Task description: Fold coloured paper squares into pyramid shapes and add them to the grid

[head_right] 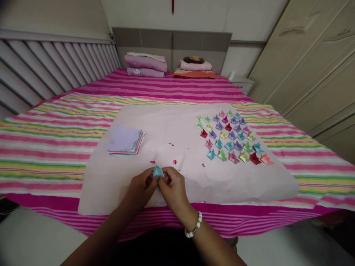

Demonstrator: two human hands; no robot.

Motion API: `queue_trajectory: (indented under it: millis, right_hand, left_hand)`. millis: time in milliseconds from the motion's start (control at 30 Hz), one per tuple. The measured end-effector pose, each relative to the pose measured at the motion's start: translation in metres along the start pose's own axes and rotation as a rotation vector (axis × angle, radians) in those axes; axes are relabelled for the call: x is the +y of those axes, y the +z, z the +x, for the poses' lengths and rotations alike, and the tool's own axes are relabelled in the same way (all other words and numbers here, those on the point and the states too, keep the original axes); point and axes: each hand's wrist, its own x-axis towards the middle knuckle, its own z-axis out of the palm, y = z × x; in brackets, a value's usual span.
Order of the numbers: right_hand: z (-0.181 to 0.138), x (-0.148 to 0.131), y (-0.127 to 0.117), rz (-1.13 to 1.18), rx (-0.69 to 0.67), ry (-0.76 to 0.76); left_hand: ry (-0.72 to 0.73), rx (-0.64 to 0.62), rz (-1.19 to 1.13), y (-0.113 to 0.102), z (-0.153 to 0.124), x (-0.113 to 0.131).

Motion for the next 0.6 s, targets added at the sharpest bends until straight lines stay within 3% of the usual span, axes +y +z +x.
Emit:
queue_trajectory:
  millis: [200, 433, 600]
  right_hand:
    - [0.0018, 0.0025, -0.0008, -0.02, -0.007, -0.032]
    - [0.0007, 0.0027, 0.0006, -0.221, 0.028, -0.216]
    - [-0.0023, 0.0064, 0.0022, -0.256, 0.02, -0.282]
  left_hand:
    - [0.023, 0.041, 0.071, 0.0012, -0.0015, -0.0006]
    - [-0.153, -0.004, -0.094, 0.0004, 0.004, -0.0031]
    - [-0.11, -0.003, 0.118, -0.0008, 0.0039, -0.002]
